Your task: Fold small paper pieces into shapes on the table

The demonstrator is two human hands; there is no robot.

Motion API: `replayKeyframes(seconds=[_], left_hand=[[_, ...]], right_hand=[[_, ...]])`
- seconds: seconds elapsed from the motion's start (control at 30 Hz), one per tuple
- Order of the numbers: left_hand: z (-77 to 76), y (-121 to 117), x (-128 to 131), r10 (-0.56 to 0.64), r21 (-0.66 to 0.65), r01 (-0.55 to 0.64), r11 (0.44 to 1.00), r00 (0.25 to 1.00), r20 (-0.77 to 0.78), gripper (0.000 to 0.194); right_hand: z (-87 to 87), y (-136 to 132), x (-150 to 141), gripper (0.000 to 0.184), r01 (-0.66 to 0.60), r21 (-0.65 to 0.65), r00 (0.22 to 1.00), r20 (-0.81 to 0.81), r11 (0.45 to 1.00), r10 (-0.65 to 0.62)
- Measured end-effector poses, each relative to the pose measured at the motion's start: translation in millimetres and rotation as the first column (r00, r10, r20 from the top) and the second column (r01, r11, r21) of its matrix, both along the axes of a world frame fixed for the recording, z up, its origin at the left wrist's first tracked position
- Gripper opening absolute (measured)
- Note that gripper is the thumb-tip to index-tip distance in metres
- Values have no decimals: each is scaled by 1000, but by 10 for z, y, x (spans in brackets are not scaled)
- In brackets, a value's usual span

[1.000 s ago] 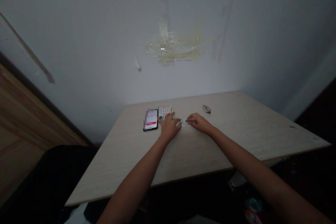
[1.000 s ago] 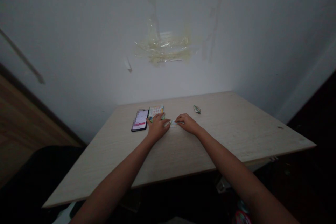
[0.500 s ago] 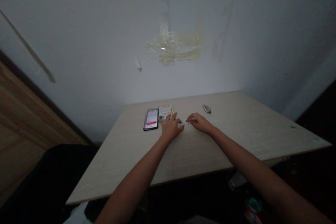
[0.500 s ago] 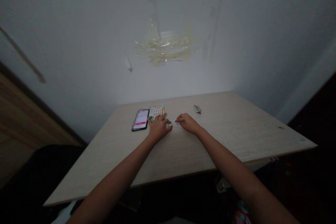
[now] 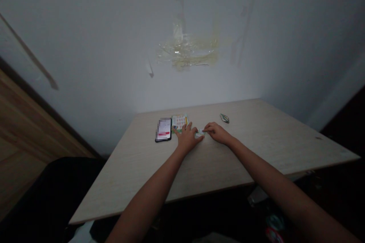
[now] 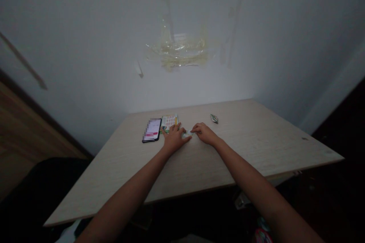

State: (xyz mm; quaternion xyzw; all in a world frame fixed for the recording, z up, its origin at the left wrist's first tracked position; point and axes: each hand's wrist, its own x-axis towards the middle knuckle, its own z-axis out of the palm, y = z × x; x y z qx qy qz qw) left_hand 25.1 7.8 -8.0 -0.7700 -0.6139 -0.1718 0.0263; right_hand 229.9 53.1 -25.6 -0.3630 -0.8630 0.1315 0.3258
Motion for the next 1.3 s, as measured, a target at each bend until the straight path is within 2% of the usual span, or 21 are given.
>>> replayKeyframes(seconds=[0.13, 0.23, 0.4, 0.53, 0.63, 0.83, 1.07, 1.3], left_hand=[[-10, 11, -33, 3, -49, -2, 999, 999, 32, 41], [7, 9, -45, 4, -42, -1, 999, 999, 51, 40], [42, 4, -55, 27, 12, -28, 1000, 997, 77, 33], [74, 20, -64, 38, -35, -35, 999, 995, 88, 24], [98, 32, -72, 41, -82, -35, 996, 996, 75, 25], [116, 15, -74, 21, -94, -17, 995, 999, 34, 32], [99, 1, -62, 15, -89, -12, 996, 999, 36, 35], [70, 26, -55, 22, -37, -21, 999, 999, 34, 29]], right_hand=[[-4, -4, 50, 27, 19, 21, 1000, -4, 1000, -19], [-18, -3, 70, 21, -15, 58, 999, -38, 998, 17], [-77, 29, 72, 24, -53, 31, 995, -80, 998, 55], [-94, 45, 73, 24, -43, 20, 996, -81, 999, 44], [-92, 49, 74, 24, -36, 21, 996, -82, 999, 38], [-85, 59, 73, 25, -42, 22, 997, -66, 999, 44], [-41, 56, 76, 24, -14, 7, 999, -44, 1000, 14], [-22, 47, 73, 19, -21, 51, 999, -34, 998, 23]])
